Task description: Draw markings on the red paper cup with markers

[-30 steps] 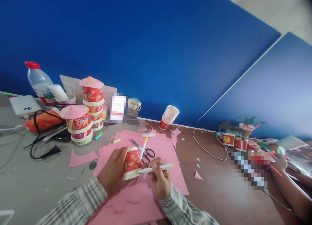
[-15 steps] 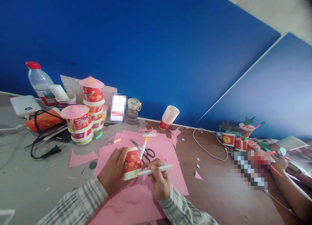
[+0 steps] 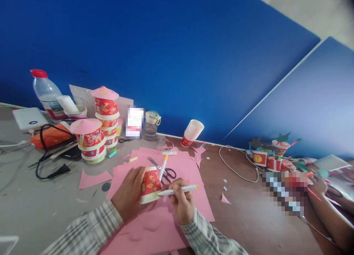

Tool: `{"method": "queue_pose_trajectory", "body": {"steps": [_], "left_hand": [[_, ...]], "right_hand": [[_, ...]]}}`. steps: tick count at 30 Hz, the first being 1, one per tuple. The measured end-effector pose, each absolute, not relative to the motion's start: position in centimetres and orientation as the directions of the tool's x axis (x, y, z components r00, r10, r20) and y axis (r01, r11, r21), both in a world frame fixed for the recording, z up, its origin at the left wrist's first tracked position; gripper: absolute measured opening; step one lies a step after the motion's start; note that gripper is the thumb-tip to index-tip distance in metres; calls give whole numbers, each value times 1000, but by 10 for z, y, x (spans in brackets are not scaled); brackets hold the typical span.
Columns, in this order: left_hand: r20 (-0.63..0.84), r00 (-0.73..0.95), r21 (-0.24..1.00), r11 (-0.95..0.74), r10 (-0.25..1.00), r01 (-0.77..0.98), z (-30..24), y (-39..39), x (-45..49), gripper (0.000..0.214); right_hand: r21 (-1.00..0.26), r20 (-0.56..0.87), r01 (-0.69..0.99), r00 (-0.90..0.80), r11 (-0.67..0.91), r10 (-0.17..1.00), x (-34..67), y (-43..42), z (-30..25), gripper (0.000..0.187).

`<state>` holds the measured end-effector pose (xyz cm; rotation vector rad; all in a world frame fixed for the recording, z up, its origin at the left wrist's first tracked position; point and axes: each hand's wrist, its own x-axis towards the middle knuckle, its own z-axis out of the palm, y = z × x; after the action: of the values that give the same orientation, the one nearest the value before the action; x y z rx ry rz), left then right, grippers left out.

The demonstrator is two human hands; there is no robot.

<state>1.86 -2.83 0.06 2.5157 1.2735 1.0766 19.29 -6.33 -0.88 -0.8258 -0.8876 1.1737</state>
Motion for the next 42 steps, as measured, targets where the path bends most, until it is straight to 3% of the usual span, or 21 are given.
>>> {"method": "queue_pose_trajectory", "body": {"steps": [17, 25, 29, 33, 37, 42], "left_hand": [[540, 389, 404, -635, 746, 658, -1, -28, 19, 93], [560, 374, 404, -638, 739, 656, -1, -29, 19, 93], [551, 374, 422, -636, 746, 646, -2, -29, 18, 94], [532, 357, 482, -621, 768, 618, 1, -29, 18, 94], [552, 313, 518, -612, 773, 598, 7, -32, 21, 92], [535, 269, 565, -575, 801, 592, 7, -33, 22, 100]], "right_hand": [[-900, 160, -392, 115, 192, 980, 193, -65, -8, 19], [-908, 141, -361, 219, 215, 965, 193, -62, -9, 23], [-921, 250, -246, 222, 302, 943, 192, -65, -2, 31], [-912, 410, 48, 149, 408, 900, 190, -71, 14, 28], [-889, 426, 198, 22, 414, 905, 188, -75, 19, 21], [-840, 447, 302, -85, 451, 890, 190, -76, 14, 36]]}}
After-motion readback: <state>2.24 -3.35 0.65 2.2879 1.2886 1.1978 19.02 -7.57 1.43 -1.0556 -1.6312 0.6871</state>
